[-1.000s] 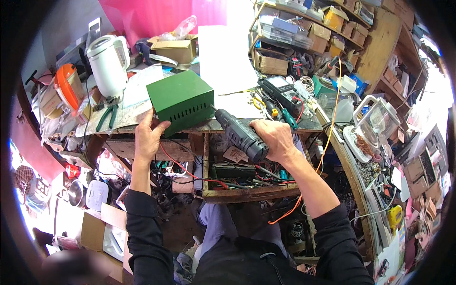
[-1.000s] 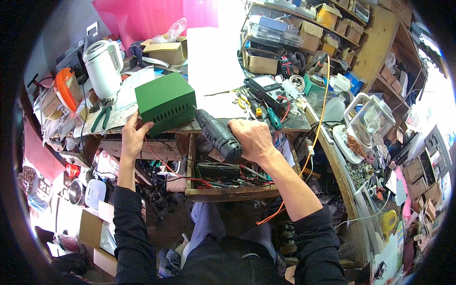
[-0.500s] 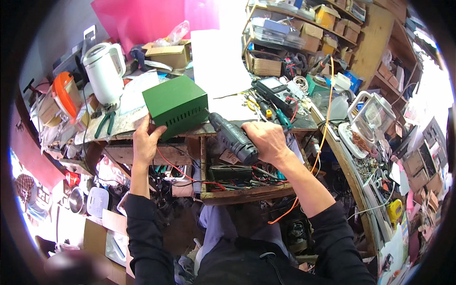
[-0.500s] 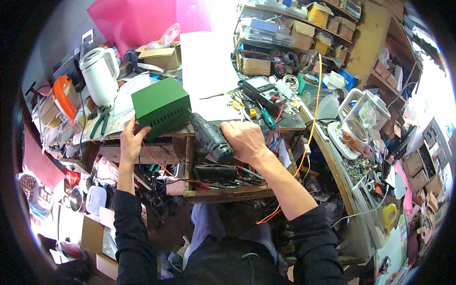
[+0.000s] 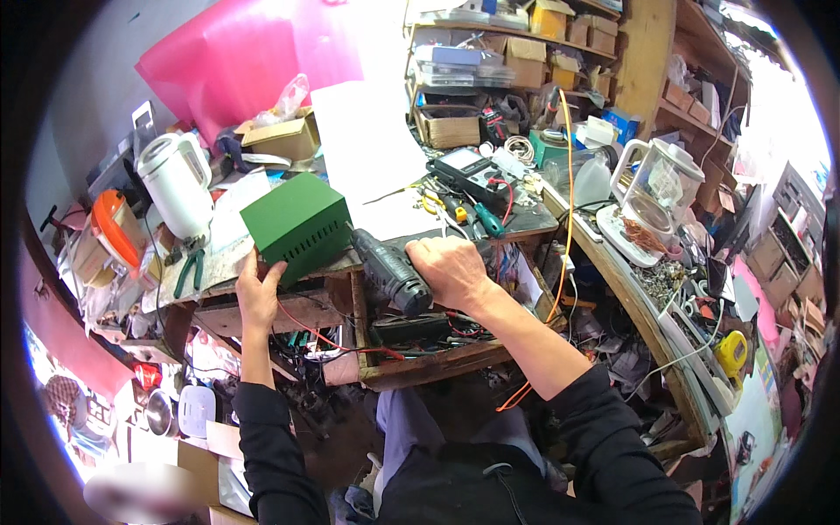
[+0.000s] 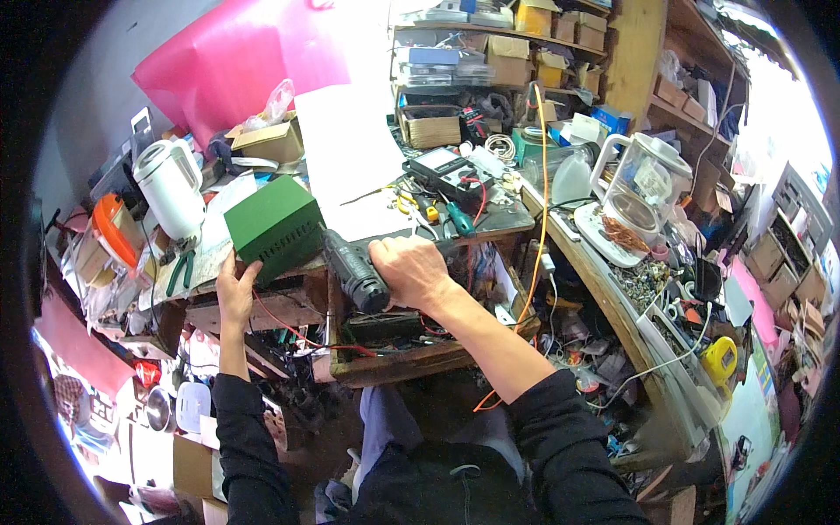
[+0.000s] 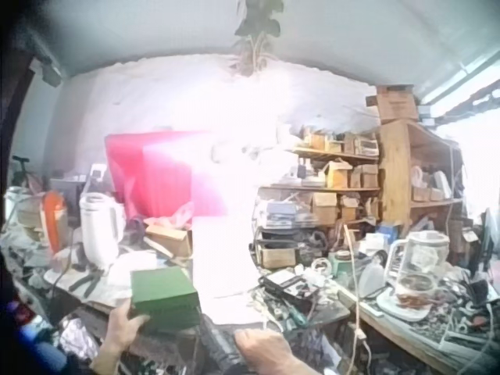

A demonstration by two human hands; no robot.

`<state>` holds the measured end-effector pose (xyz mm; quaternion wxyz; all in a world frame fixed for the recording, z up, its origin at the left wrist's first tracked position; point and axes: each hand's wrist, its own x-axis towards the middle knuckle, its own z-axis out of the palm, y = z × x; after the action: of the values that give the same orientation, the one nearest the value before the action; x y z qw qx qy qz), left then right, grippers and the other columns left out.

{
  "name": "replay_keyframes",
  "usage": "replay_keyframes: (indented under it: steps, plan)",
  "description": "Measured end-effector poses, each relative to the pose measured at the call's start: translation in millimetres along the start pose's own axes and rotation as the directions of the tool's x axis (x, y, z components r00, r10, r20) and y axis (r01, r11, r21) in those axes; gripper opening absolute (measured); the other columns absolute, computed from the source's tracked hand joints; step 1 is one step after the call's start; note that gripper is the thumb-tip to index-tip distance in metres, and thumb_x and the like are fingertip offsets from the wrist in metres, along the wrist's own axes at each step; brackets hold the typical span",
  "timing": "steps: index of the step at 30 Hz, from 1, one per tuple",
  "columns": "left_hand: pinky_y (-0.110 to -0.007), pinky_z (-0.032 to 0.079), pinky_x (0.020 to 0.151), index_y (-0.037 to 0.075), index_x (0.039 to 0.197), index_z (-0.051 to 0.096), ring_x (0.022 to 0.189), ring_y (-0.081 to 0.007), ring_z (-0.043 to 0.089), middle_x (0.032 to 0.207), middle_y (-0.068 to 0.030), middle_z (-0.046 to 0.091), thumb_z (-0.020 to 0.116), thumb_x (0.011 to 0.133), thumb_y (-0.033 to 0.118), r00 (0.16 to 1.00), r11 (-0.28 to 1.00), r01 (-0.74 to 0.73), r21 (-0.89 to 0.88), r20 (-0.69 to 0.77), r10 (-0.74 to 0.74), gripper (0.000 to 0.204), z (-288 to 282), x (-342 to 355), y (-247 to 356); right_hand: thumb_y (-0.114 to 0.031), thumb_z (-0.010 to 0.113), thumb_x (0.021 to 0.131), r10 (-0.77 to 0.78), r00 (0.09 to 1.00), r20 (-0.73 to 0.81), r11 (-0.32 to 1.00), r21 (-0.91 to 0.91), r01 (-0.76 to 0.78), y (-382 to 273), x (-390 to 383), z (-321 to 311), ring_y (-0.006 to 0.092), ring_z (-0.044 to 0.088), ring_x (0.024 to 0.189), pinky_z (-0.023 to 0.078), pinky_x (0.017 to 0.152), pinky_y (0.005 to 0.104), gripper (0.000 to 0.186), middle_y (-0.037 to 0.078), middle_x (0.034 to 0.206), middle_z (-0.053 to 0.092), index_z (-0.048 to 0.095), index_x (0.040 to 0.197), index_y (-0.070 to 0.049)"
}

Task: The person works on a green electronic device on a cluttered workbench. They use a screwdriver to adjust components, handle wires, and use a power drill to secure the device's casing.

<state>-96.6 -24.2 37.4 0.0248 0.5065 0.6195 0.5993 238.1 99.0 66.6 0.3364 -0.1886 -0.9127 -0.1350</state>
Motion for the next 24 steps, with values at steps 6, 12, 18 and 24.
replay_keyframes:
  steps: [6,12,18,24]
  plan:
    - [-0.042,0.048,0.092,0.004,0.148,0.050,0.097,-0.0286,0.058,0.110,-0.0131,0.060,0.079,0.089,0.016,0.920,0.811,-0.120,0.572,-0.244,0.308,0.067,18.2,-15.4,41.0,-0.016,0.076,0.068,0.013,0.999,-0.046,1.000,-0.016,-0.014,-14.8,-27.0,-8.1,0.0279,0.067,0.073,0.052,0.065,0.0391,0.035,0.009,0.078,0.062,0.056,0.094,-0.005]
    - [-0.043,0.052,0.081,0.001,0.111,0.072,0.089,-0.0362,0.064,0.092,-0.0169,0.066,0.066,0.096,0.011,0.858,0.797,-0.514,0.319,0.199,0.474,0.020,93.9,6.4,103.7,-0.023,0.070,0.077,0.102,0.984,-0.144,0.993,0.066,-0.094,-38.2,-92.5,-4.5,0.0282,0.063,0.068,0.048,0.064,0.0395,0.034,0.008,0.075,0.061,0.066,0.105,-0.005]
    - [-0.049,0.054,0.086,-0.003,0.100,0.072,0.093,-0.0442,0.067,0.094,-0.0260,0.068,0.061,0.092,0.011,0.783,0.808,-0.497,0.317,0.565,0.260,0.019,217.6,72.1,58.9,-0.021,0.068,0.079,0.162,0.969,-0.185,0.984,0.105,-0.144,-38.2,-109.7,5.9,0.0267,0.063,0.067,0.048,0.064,0.0385,0.031,0.007,0.073,0.058,0.066,0.106,-0.006]
    - [-0.050,0.059,0.073,0.002,0.069,0.071,0.075,-0.0417,0.069,0.072,-0.0212,0.068,0.066,0.073,0.006,0.768,0.658,-0.618,0.431,0.512,0.385,0.008,264.1,91.3,1.6,-0.018,0.069,0.078,0.173,0.969,-0.178,0.979,0.140,-0.149,-41.5,-108.1,13.5,0.0268,0.065,0.070,0.050,0.067,0.0393,0.031,0.007,0.074,0.062,0.067,0.106,-0.006]
